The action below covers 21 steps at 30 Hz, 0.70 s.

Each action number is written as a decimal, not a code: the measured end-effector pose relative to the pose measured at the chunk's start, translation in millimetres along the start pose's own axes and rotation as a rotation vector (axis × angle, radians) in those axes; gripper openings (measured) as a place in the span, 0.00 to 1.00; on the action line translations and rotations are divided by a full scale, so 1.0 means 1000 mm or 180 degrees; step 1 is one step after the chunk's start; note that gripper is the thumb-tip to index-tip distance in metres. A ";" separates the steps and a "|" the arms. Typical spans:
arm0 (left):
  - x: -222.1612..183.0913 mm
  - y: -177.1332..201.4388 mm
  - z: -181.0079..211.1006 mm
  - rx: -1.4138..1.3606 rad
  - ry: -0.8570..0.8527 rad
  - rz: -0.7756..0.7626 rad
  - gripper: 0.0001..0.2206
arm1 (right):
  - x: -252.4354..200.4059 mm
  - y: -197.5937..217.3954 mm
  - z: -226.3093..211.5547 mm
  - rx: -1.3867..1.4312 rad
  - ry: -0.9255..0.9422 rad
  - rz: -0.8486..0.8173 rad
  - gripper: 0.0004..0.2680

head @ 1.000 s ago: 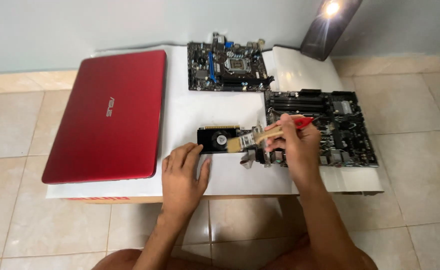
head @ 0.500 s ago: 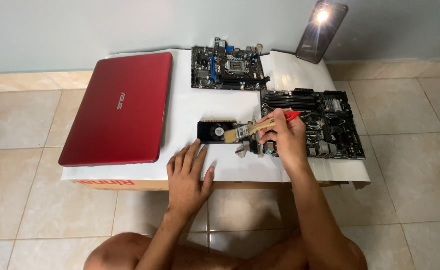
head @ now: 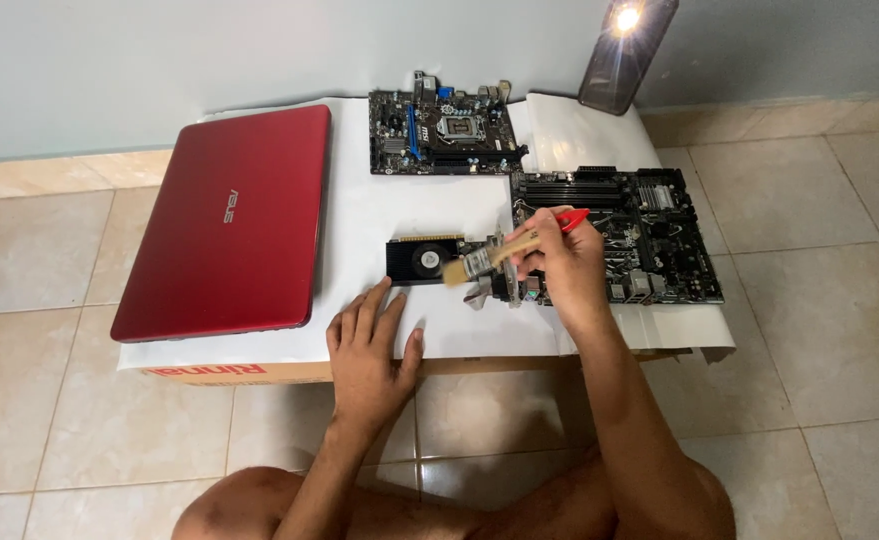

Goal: Cleaning dust from motherboards and a graphics card using a brush.

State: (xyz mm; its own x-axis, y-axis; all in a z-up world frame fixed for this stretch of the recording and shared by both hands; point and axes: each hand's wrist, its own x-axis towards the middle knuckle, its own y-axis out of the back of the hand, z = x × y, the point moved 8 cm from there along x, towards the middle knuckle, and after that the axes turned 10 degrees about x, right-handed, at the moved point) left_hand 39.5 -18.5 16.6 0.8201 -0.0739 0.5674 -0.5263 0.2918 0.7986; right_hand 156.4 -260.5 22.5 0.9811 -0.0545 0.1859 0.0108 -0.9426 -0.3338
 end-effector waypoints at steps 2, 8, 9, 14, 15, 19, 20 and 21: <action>0.008 0.006 0.000 -0.0073 0.0097 0.0024 0.19 | -0.003 -0.011 -0.013 -0.0032 0.0030 -0.0044 0.08; 0.031 0.004 -0.012 -0.0228 0.0356 0.0082 0.20 | -0.016 -0.012 -0.027 -0.0089 0.0110 -0.0109 0.07; 0.037 0.002 -0.014 -0.0264 0.0400 0.0084 0.22 | -0.017 -0.014 -0.035 -0.0092 0.0199 -0.0126 0.06; 0.036 -0.014 -0.021 -0.0079 0.0426 -0.0007 0.18 | -0.025 -0.004 -0.022 -0.0123 0.0066 0.0003 0.07; 0.035 -0.013 -0.020 -0.0058 0.0421 0.0022 0.15 | -0.028 0.003 -0.013 0.0034 -0.0034 0.0162 0.07; 0.036 -0.014 -0.024 -0.0096 0.0526 0.0019 0.13 | -0.029 -0.009 -0.032 -0.0043 0.0203 0.0240 0.07; 0.037 -0.011 -0.023 -0.0152 0.0535 -0.0019 0.14 | -0.028 -0.011 -0.032 -0.0073 0.0215 0.0208 0.07; 0.041 -0.010 -0.020 -0.0215 0.0518 -0.0054 0.15 | -0.026 -0.012 -0.033 -0.0101 0.0245 0.0197 0.07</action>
State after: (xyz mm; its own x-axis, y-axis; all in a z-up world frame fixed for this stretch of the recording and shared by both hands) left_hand 82.9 -4.9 28.1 0.8572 0.0744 0.5095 -0.5002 0.3557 0.7895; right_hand 124.1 -258.2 52.1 0.9619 -0.1371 0.2367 -0.0567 -0.9465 -0.3177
